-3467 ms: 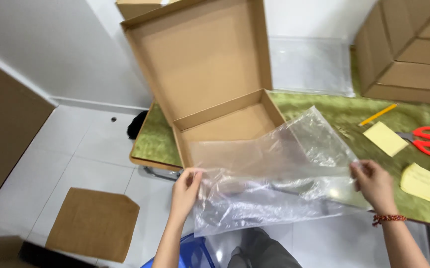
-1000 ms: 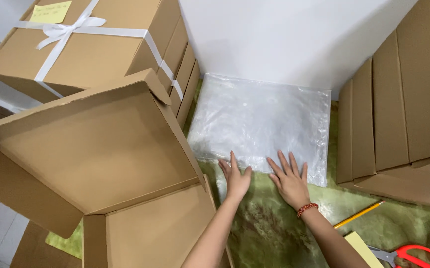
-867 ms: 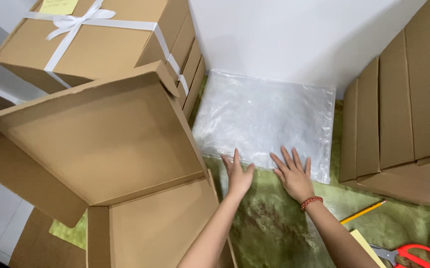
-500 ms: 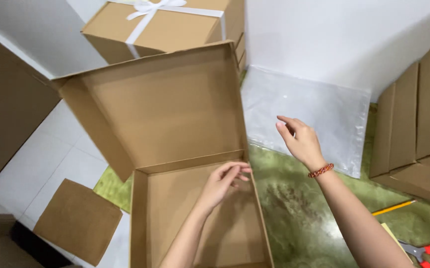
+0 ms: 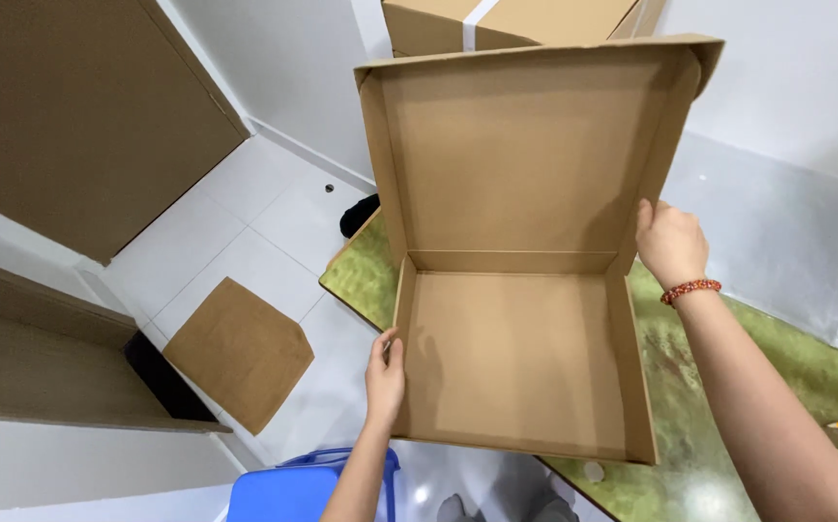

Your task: The person unpacks a yellow shirt and a black shirt from cardboard boxes, removes them from plastic bags, and hangs them on a clothing rack. They also close and stack the boxes and handle ribbons and sticky notes.

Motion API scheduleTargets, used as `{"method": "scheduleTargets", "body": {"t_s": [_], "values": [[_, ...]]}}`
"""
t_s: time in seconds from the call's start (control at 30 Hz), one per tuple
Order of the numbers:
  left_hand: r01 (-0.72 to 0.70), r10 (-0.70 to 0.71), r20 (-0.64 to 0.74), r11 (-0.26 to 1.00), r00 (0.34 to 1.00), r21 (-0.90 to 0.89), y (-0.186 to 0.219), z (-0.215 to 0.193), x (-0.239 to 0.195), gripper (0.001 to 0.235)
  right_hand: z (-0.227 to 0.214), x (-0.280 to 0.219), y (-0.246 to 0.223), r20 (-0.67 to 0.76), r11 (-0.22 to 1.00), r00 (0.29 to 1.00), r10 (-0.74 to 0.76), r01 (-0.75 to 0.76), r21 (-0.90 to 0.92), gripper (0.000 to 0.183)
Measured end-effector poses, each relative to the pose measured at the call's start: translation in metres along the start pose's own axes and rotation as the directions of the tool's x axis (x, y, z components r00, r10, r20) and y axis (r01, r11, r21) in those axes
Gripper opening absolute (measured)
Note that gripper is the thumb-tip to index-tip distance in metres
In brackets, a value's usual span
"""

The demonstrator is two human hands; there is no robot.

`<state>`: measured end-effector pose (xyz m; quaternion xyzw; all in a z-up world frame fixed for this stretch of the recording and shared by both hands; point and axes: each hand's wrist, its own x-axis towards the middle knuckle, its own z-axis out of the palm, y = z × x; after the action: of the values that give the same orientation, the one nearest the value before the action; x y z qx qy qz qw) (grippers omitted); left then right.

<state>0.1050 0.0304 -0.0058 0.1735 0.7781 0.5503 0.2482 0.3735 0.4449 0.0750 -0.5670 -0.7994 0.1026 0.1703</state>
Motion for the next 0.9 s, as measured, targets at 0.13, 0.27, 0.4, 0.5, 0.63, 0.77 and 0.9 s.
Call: {"method": "scheduleTargets", "body": {"t_s": [0.13,0.27,0.4,0.5,0.63,0.77,0.9], "values": [[0.087,-0.081,0.037,0.974,0.996,-0.209,-0.007,-0.006,0.01,0.043,-0.004,-0.046,0.012,0.026,0.991,0.999,0.046,-0.049,0.121,0.057],[0.196,-0.178,0.091,0.945,0.98,-0.261,-0.032,-0.026,0.041,0.052,-0.035,-0.104,0.007,-0.209,0.802,0.977,-0.04,0.156,0.576,0.029],[0.24,-0.201,0.147,0.913,0.968,-0.329,-0.029,-0.051,0.051,0.055,-0.111,-0.179,-0.027,-0.461,0.525,0.876,-0.143,0.462,0.715,0.074],[0.246,-0.191,0.179,0.898,0.965,-0.366,0.019,-0.064,0.016,0.053,-0.107,-0.209,0.001,-0.454,0.534,0.89,0.046,0.362,0.764,0.064],[0.264,-0.182,0.254,0.902,0.95,-0.34,0.028,-0.073,-0.006,0.055,-0.109,-0.259,-0.001,-0.497,0.588,0.868,-0.001,0.402,0.702,0.048],[0.314,-0.222,0.29,0.892,0.931,-0.325,0.0,-0.075,-0.015,0.058,-0.092,-0.295,0.015,-0.332,0.581,0.942,0.057,0.239,0.778,0.025],[0.448,-0.365,0.333,0.867,0.869,-0.218,-0.016,-0.081,-0.028,0.084,-0.072,-0.327,0.024,-0.02,0.483,0.989,0.149,-0.055,0.874,0.011]]}}
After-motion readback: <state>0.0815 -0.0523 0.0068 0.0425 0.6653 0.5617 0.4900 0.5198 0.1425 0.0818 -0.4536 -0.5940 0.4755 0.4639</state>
